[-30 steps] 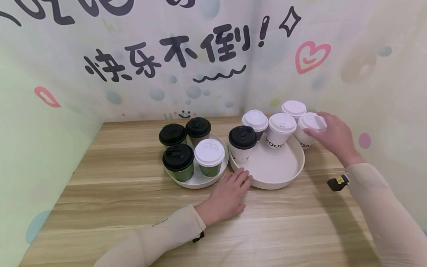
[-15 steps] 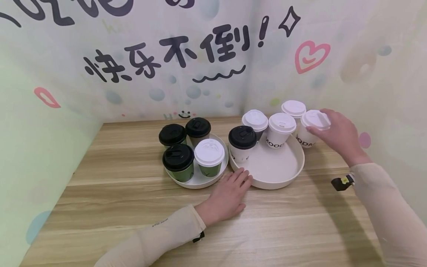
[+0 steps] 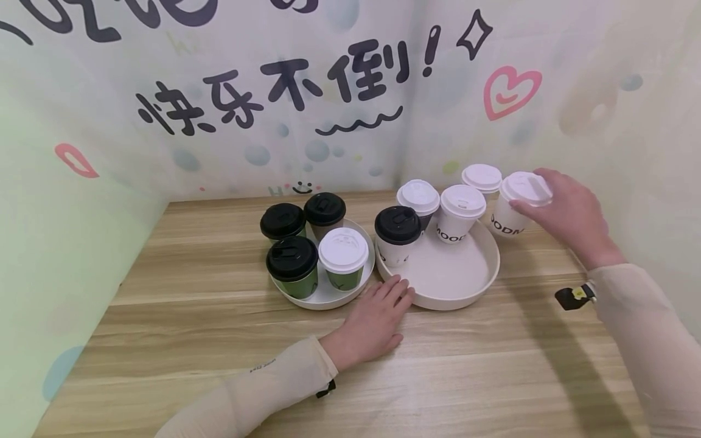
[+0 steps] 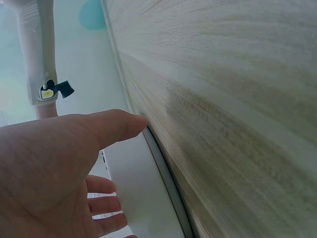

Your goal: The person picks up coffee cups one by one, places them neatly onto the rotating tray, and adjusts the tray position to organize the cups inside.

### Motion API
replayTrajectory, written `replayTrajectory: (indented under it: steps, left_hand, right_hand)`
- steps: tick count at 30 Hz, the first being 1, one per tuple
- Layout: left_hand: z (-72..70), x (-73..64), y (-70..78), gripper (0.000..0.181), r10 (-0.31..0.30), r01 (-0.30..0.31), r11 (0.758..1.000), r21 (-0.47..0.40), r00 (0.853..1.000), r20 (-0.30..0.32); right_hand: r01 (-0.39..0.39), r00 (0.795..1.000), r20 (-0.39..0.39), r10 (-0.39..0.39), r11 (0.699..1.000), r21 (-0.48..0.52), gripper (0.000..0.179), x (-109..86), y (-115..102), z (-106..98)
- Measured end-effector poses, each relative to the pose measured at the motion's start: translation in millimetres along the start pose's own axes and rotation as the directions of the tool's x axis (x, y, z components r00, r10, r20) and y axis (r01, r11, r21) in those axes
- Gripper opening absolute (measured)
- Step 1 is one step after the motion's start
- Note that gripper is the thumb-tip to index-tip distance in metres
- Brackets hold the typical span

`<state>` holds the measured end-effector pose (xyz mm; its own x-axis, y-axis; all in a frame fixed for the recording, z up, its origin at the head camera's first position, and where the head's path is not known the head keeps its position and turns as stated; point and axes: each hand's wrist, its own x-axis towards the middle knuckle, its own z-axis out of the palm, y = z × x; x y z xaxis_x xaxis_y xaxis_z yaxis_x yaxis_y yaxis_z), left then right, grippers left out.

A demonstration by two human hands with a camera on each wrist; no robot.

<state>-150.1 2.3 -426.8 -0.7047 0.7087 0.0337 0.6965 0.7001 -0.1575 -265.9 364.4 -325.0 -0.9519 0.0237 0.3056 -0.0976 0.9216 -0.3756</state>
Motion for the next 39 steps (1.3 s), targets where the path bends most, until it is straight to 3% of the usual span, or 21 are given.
replayTrajectory:
  steps: [5,20,39]
  left_hand:
    - [0.3,0.0,0.0,0.077,0.000,0.000,1.000,0.001,1.000,0.000]
    - [0.4,0.4,0.2,0.078,-0.002,0.002,1.000,0.002,1.000,0.011]
    - [2.0,0.3,0.1,0.078,-0.006,0.006,1.000,-0.011,1.000,-0.004]
  right_hand:
    - [0.039,0.999,-0.038,-0.039,0.999,0.002,0.070,-3.0,-6,-4]
    - [0.062,0.997,-0.050,-0.061,0.998,0.019,0.074,-18.6,-19,-13]
    - [0.160,0.982,-0.107,-0.156,0.987,0.031,0.069,-42.3,-44,-16]
